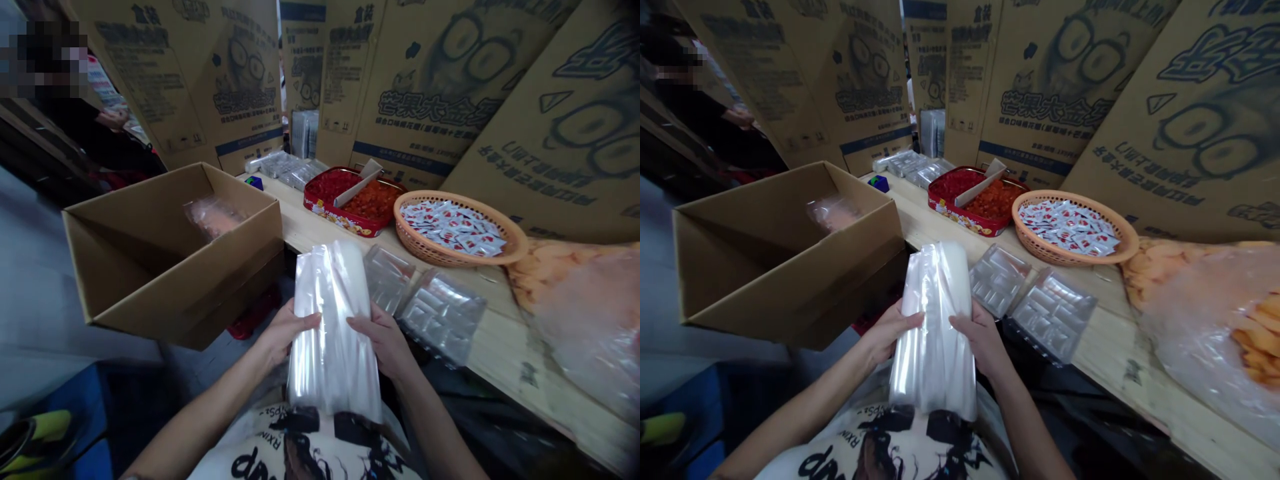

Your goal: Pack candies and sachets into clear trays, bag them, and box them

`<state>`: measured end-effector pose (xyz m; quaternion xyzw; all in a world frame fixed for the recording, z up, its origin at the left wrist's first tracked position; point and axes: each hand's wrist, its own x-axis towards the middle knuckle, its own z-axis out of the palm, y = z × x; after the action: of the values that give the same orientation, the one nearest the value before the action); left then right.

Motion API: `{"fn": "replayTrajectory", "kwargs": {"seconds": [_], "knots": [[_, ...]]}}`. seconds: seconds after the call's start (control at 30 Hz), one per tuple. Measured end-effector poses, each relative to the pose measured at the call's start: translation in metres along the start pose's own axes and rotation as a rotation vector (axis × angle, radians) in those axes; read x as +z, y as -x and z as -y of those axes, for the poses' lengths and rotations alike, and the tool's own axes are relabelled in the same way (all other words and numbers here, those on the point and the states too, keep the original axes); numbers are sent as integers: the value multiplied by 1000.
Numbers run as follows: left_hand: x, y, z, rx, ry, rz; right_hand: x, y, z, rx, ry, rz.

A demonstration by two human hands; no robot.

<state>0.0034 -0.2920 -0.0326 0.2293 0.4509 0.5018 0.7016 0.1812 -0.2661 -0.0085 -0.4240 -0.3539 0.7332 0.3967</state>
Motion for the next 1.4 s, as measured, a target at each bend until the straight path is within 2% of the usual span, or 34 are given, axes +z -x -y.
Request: {"fn": "replayTrajectory", "kwargs": {"seconds": [0.13,0.47,0.57,0.63,0.7,0.8,0.87,0.97,1.03,1.1,1.17,1.23,1.33,1.4], "knots": [[0,0,-5,-14,-27,-56,-1,-1,-1,-10,-41,10],[-10,-2,-10,36,-38,-8,-8,-10,-16,44,-166,67],[-9,-9,-20,95,-106,21,-11,-14,-13,-16,-98,65],[-5,-24,-35,187,-177,29,-11,-20,-3,-135,24,74],[2,-47,-54,289,-219,37,-10,-31,17,-288,237,64],[17,-99,-85,357,-194,64,-6,-61,57,-516,633,-20],[26,-139,-98,369,-153,67,-2,-90,85,-609,859,-92],[35,-198,-103,347,-86,39,5,-141,118,-584,1271,-152],[36,-231,-99,299,-49,-8,11,-174,131,-516,1552,-140],[33,-257,-93,237,-20,-72,18,-202,139,-481,1708,-106],[26,-271,-89,176,3,-143,26,-225,144,-473,1762,-72],[19,-274,-88,136,27,-207,34,-242,150,-471,1816,-35],[11,-260,-89,118,84,-233,42,-257,155,-481,1871,30],[11,-248,-90,103,135,-172,48,-260,152,-488,1889,57]]}}
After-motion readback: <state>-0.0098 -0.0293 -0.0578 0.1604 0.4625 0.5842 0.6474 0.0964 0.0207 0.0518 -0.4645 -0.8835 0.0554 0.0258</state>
